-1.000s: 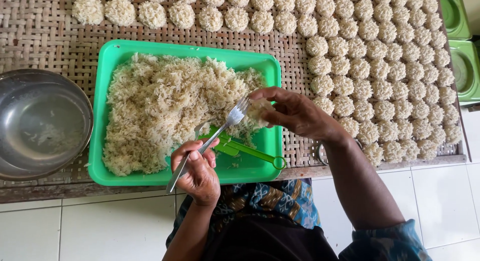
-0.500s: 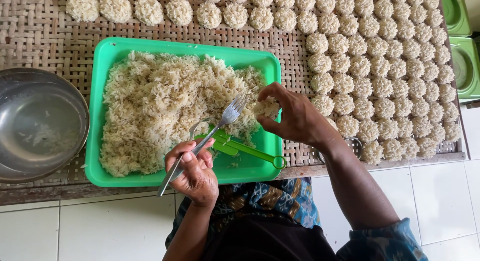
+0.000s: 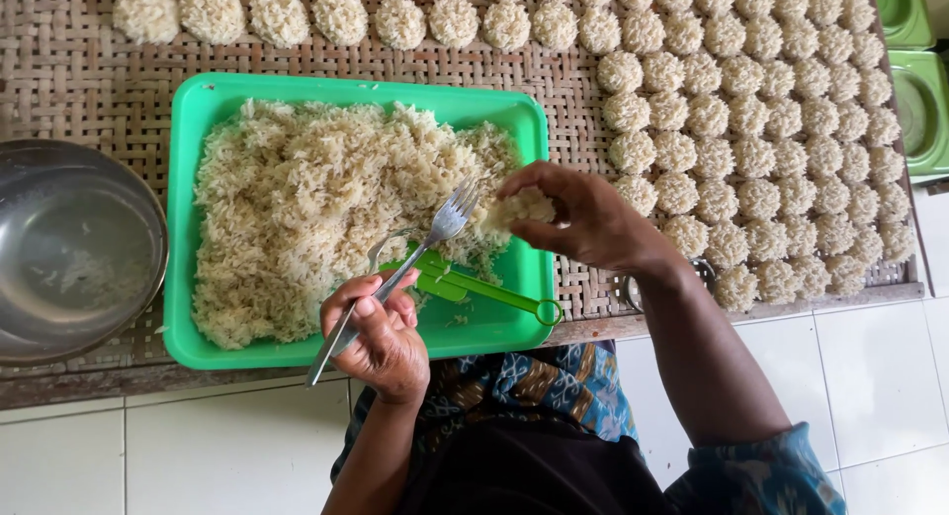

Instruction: Shaping cooked rice into small balls using forks and placing them on a drying mat

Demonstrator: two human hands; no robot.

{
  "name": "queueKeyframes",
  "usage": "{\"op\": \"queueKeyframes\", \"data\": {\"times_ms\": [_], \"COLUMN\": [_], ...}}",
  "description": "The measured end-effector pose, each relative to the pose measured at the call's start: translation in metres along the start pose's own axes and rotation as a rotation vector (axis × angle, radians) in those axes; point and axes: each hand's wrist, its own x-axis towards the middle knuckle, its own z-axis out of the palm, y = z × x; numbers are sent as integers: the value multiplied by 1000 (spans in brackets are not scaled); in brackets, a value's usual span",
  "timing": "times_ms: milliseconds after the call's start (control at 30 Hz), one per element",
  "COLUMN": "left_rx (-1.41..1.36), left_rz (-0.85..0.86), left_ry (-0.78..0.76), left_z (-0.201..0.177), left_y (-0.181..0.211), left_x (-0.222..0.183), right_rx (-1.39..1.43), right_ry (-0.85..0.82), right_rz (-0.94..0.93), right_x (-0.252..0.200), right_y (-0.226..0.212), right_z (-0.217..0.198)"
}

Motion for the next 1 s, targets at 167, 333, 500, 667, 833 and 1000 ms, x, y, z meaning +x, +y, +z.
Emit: {"op": "queueKeyframes", "data": {"times_ms": [167, 333, 500, 667, 833, 1000], "left_rx": [-22, -18, -19, -23, -29, -14], "left_rz": [-8, -6, -6, -13, -17, -10], "left_ry": [-25, -30, -49, -42, -42, -58], "left_z": [0, 1, 0, 0, 0, 1], "left_y": [-2, -1, 0, -2, -3, 1], "left_x": [0, 0, 0, 1, 1, 2], "right_rx": [-69, 185, 484, 641, 721, 457], "right_ry": [36, -50, -72, -63, -43, -163], "right_rz": [11, -22, 20, 91, 108, 90], "right_x": [-5, -5, -5, -3, -4, -2], "right_y": [7, 22, 21, 26, 27, 19], "right_z": [-4, -5, -4, -5, -6, -3]}}
